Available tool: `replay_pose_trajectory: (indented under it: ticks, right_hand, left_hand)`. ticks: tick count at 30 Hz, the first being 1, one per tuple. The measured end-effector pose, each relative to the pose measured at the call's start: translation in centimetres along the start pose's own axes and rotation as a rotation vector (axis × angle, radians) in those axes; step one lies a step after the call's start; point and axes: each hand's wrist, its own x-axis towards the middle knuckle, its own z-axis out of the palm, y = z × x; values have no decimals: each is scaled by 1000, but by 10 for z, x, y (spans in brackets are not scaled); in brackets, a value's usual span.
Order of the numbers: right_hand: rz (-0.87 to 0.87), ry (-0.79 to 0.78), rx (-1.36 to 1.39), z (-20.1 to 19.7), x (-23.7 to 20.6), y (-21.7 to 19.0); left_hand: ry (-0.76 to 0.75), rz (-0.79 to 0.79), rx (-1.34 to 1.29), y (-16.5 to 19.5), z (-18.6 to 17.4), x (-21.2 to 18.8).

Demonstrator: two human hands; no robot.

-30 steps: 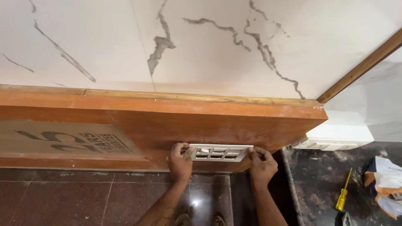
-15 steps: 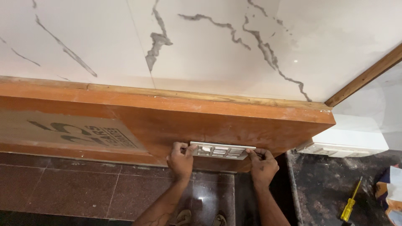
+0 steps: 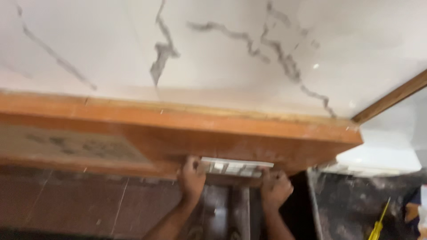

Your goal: The person is installing a white electrical outlet on a wall. They use a screwdriver to tighten screws into the outlet, then gather screws and washers from a bag on the floor. Finally, they place a white cover plate over the installed outlet.

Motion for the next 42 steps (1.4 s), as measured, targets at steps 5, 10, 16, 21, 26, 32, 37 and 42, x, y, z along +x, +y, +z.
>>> replay_pose_trajectory:
  ticks: [5, 10, 16, 21, 26, 32, 37, 42]
  right_hand:
    - [122, -68, -12, -15, -16, -15]
    - [149, -87, 66, 3, -24, -34]
    - [97, -84, -19, 6, -36, -32]
    - [161, -96, 74, 17, -50, -40]
    - [255, -99, 43, 36, -47, -52]
    - [192, -99, 125, 30, -76, -63]
    - [205, -107, 200, 54, -74, -78]
    - [-13, -43, -22, 41, -83, -77]
  left_hand:
    - [-25, -6, 48, -1, 6, 2]
    - [-118, -83, 57, -6, 1, 5]
    - [-121, -22, 33, -12, -4, 10]
    - [-185, -68, 51, -15, -11, 15]
    - [-222, -65, 46, -13, -15, 16]
    - [-269, -105, 32, -13, -26, 22]
    - [-265, -145, 58, -12, -28, 21]
    - [-276, -126, 115, -7, -34, 26]
